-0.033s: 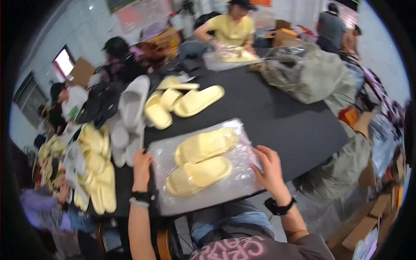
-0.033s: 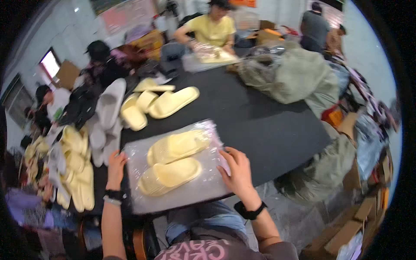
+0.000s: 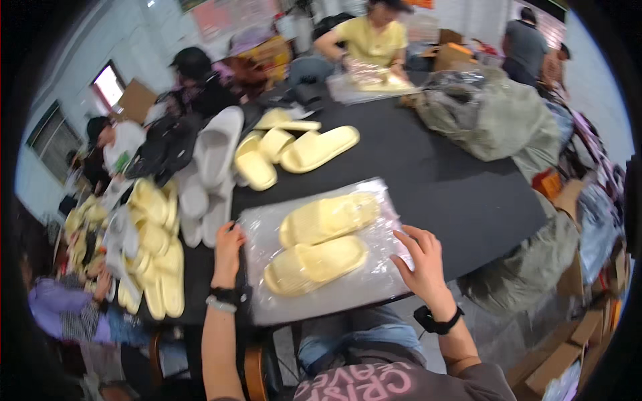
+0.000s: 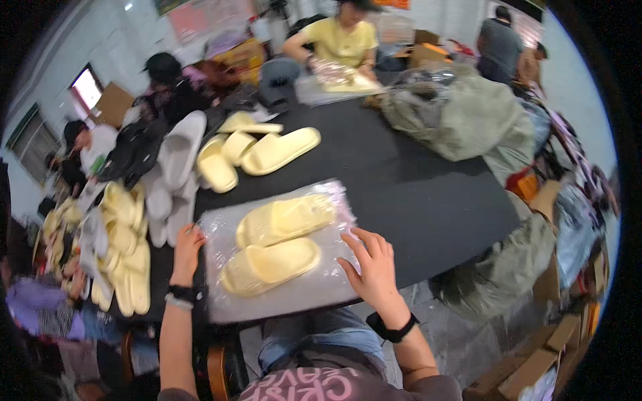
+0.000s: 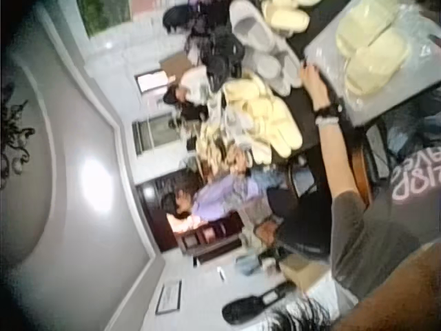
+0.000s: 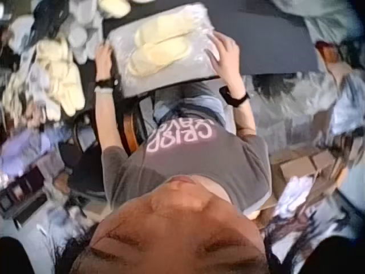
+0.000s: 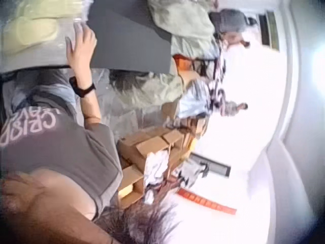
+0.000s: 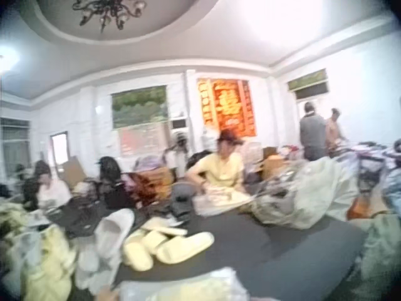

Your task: The recorder packs multiple pairs of plastic sandals into plastic bags and then places the bags into a large sack.

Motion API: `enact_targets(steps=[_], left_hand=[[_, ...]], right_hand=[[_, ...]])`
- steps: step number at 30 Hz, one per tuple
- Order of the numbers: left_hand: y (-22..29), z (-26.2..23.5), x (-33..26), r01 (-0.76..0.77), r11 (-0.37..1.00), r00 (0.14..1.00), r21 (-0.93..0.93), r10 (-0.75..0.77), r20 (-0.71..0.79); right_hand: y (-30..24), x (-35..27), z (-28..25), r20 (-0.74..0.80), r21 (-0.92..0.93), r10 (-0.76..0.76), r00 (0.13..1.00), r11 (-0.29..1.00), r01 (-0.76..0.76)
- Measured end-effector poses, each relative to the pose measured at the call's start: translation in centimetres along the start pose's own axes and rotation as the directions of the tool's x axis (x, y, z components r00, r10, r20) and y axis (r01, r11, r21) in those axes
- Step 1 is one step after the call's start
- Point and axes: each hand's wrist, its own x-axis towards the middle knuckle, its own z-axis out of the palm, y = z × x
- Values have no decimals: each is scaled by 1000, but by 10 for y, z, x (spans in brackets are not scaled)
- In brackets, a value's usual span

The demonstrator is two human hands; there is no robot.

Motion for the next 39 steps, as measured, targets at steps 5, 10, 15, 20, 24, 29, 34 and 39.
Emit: enact_targets(steps=[5,10,15,20,24,29,34,39], left_hand=[[12,6,-2,25,999,1000,-39,-25,3],[22,9,3,71,996,997,-51,-71,-12],[28,10,8,99,995,995,-13,-99,9],[25,10,12,57,998,987,-9,-55,149],[29,-1,10,60,995,962,79,-79,263],[45,-9,19,48,987,942,153,-96,321],[51,-7,26,74,990,948,124,-108,298],[45,-1,34,100,984,960,147,-134,247]], right_hand=[[-70,-9,25,262,188,-447,855,893,409],[-112,-23,91,266,224,-591,762,806,548],[-135,-23,120,458,215,-571,681,815,539],[-158,-11,138,251,200,-627,737,779,594],[-160,-27,165,307,165,-613,728,787,594],[-158,-28,170,403,205,-580,708,811,548],[-164,-21,159,269,359,-737,620,675,645],[-170,-6,151,79,400,-825,560,540,740]])
